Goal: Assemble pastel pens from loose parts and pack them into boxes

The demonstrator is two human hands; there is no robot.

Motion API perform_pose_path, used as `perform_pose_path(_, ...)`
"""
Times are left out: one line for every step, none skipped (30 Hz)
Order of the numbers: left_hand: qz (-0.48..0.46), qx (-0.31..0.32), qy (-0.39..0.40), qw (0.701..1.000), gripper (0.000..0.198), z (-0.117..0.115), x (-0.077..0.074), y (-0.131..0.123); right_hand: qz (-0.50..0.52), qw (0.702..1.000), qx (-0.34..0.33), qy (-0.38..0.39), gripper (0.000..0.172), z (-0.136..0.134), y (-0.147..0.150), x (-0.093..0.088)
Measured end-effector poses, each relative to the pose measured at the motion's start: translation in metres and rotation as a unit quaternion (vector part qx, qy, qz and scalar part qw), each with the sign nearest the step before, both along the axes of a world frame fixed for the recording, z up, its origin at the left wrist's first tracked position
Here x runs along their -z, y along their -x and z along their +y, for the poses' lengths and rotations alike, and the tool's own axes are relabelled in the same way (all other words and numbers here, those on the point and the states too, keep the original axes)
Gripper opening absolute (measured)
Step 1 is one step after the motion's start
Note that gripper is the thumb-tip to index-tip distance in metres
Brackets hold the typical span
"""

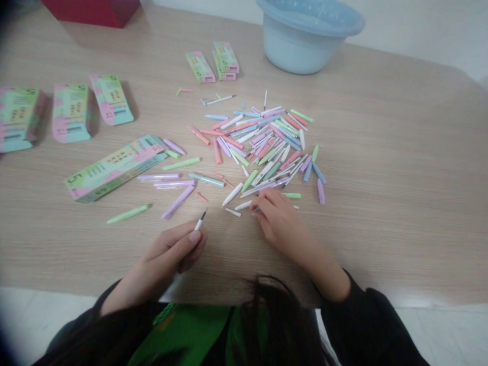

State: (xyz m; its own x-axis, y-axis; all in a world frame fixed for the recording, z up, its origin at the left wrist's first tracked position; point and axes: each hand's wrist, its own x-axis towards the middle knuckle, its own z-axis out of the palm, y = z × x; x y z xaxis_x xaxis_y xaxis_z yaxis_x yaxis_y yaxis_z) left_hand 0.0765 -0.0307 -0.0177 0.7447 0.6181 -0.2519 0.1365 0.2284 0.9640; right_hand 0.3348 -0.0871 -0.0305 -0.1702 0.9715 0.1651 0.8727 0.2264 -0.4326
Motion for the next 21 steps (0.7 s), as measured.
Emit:
perform_pose_path(0.001, -0.004, 0.007, 1.0, 0.042, 0.0, 0.0, 0.0, -0.001, 1.0, 0.007, -0.002, 0.015, -0.003, -0.003, -0.001)
perform_pose_path(0.002, -0.008, 0.014, 1.0, 0.042, -0.001, 0.0, 0.0, -0.005, 1.0, 0.016, -0.002, 0.016, -0.005, -0.005, -0.001)
perform_pose_path(0.002, -0.01, 0.017, 1.0, 0.042, -0.001, 0.0, 0.0, -0.012, 1.0, 0.023, 0.002, 0.015, -0.007, -0.007, 0.0)
perform_pose_path(0.004, -0.009, 0.015, 1.0, 0.042, -0.001, -0.001, -0.001, -0.018, 0.999, 0.028, 0.008, 0.014, -0.008, -0.008, 0.001)
perform_pose_path(0.008, -0.006, 0.008, 1.0, 0.041, -0.001, -0.001, -0.001, -0.02, 0.999, 0.028, 0.014, 0.013, -0.008, -0.009, 0.003)
perform_pose_path(0.013, -0.001, -0.003, 1.0, 0.04, -0.001, -0.001, -0.002, -0.019, 0.999, 0.025, 0.019, 0.013, -0.007, -0.008, 0.005)
perform_pose_path(0.019, 0.005, -0.015, 1.0, 0.04, -0.001, -0.002, -0.003, -0.018, 0.999, 0.022, 0.021, 0.014, -0.006, -0.007, 0.007)
perform_pose_path(0.024, 0.011, -0.027, 0.999, 0.04, -0.001, -0.003, -0.004, -0.02, 0.999, 0.018, 0.02, 0.015, -0.004, -0.005, 0.008)
perform_pose_path(0.03, 0.016, -0.038, 0.999, 0.04, -0.001, -0.005, -0.005, -0.027, 0.999, 0.015, 0.017, 0.015, -0.003, -0.003, 0.008)
perform_pose_path(0.034, 0.02, -0.048, 0.998, 0.039, -0.001, -0.006, -0.006, -0.037, 0.999, 0.013, 0.011, 0.016, -0.002, -0.001, 0.008)
perform_pose_path(0.037, 0.024, -0.058, 0.997, 0.039, -0.001, -0.008, -0.007, -0.047, 0.999, 0.01, 0.007, 0.016, -0.001, 0.001, 0.007)
perform_pose_path(0.039, 0.031, -0.067, 0.997, 0.038, -0.001, -0.009, -0.008, -0.055, 0.998, 0.007, 0.002, 0.016, -0.001, 0.003, 0.006)
perform_pose_path(0.041, 0.038, -0.075, 0.996, 0.036, -0.001, -0.01, -0.01, -0.059, 0.998, 0.002, 0.0, 0.016, -0.002, 0.004, 0.005)
perform_pose_path(0.042, 0.046, -0.083, 0.995, 0.035, -0.001, -0.01, -0.011, -0.06, 0.998, -0.003, -0.002, 0.015, -0.003, 0.005, 0.004)
perform_pose_path(0.044, 0.054, -0.09, 0.994, 0.034, -0.001, -0.01, -0.011, -0.057, 0.998, -0.006, -0.003, 0.015, -0.004, 0.006, 0.004)
perform_pose_path(0.047, 0.06, -0.096, 0.992, 0.034, -0.001, -0.01, -0.012, -0.054, 0.999, -0.005, -0.003, 0.015, -0.006, 0.007, 0.003)
perform_pose_path(0.051, 0.065, -0.101, 0.991, 0.035, -0.001, -0.01, -0.012, -0.051, 0.999, -0.003, -0.003, 0.014, -0.007, 0.008, 0.003)
perform_pose_path(0.057, 0.069, -0.105, 0.99, 0.036, -0.001, -0.009, -0.013, -0.049, 0.999, 0.0, -0.003, 0.014, -0.009, 0.008, 0.003)
perform_pose_path(0.061, 0.073, -0.108, 0.99, 0.037, -0.001, -0.009, -0.013, -0.046, 0.999, 0.004, -0.005, 0.014, -0.009, 0.009, 0.004)
perform_pose_path(0.065, 0.076, -0.111, 0.989, 0.037, -0.001, -0.008, -0.013, -0.043, 0.999, 0.007, -0.005, 0.015, -0.01, 0.01, 0.004)
perform_pose_path(0.068, 0.08, -0.112, 0.988, 0.038, -0.001, -0.008, -0.013, -0.04, 0.999, 0.009, -0.005, 0.015, -0.01, 0.012, 0.005)
